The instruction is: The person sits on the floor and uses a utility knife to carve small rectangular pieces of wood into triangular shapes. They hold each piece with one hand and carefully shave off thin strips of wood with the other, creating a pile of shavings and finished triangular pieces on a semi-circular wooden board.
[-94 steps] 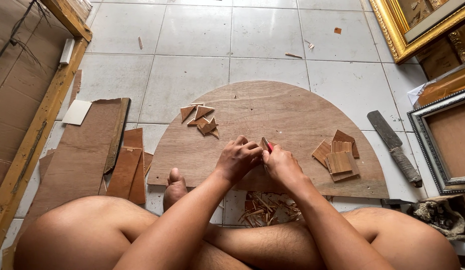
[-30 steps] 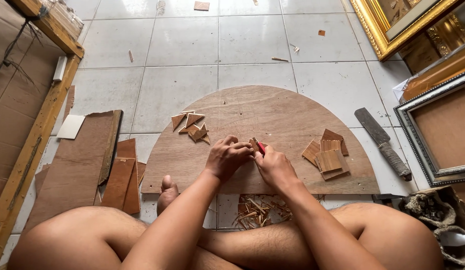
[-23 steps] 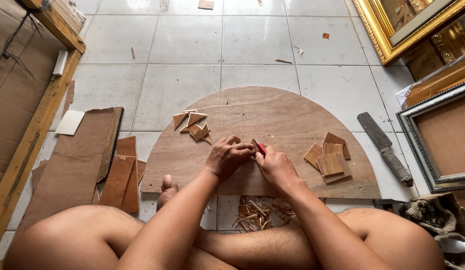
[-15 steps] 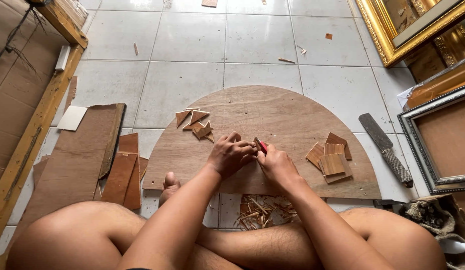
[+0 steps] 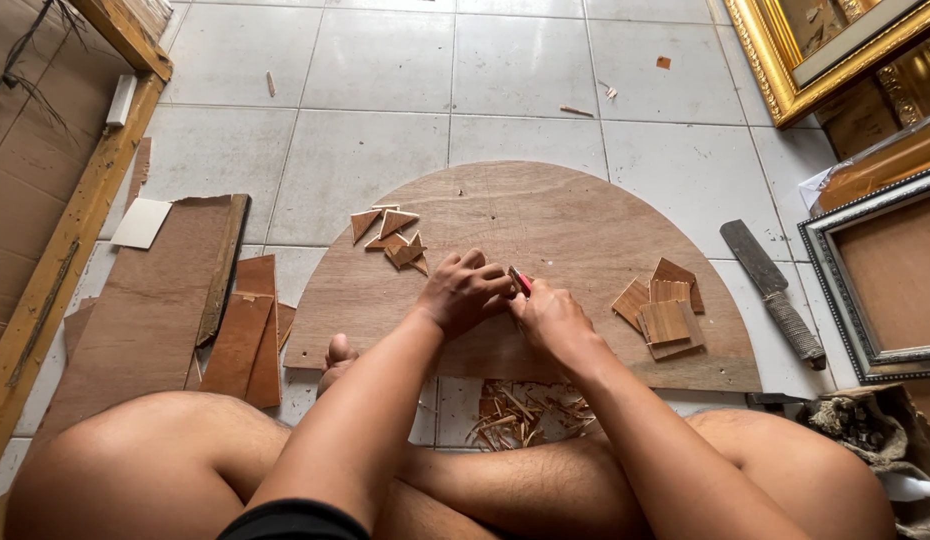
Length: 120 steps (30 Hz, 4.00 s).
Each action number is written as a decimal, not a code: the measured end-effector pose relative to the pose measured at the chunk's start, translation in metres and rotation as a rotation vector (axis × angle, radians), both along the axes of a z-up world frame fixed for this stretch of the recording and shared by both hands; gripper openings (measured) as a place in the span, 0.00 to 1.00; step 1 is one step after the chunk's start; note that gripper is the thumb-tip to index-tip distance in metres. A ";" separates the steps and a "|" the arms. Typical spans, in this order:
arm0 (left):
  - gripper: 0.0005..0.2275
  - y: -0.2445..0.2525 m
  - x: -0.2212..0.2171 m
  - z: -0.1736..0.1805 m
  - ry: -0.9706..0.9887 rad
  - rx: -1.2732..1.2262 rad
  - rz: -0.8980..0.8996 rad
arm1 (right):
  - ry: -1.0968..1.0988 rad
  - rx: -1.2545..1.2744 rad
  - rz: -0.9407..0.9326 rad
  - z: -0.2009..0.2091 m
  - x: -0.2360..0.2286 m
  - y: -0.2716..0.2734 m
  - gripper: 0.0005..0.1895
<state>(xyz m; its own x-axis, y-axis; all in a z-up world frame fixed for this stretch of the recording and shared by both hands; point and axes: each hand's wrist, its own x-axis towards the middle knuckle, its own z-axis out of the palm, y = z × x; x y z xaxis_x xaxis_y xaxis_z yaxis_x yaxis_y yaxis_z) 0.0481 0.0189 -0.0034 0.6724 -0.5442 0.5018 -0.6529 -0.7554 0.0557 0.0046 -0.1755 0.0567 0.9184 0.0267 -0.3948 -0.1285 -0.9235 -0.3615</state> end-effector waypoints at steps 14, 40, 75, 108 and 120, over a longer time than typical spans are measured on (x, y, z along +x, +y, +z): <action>0.11 -0.006 0.001 0.007 -0.007 0.093 0.025 | 0.130 -0.080 -0.094 0.018 -0.038 -0.034 0.28; 0.12 -0.046 -0.089 0.075 1.021 -1.166 0.257 | -0.103 0.728 -0.472 0.082 -0.065 -0.034 0.27; 0.15 -0.099 -0.091 0.046 0.743 -0.499 0.531 | -0.357 0.256 -0.269 0.021 -0.041 -0.034 0.11; 0.13 -0.054 -0.061 0.033 1.342 -1.711 0.244 | 0.146 1.206 -0.662 0.031 -0.046 -0.041 0.19; 0.21 -0.060 -0.075 0.053 1.496 -1.405 0.435 | 0.039 1.075 -0.564 0.046 -0.056 -0.031 0.15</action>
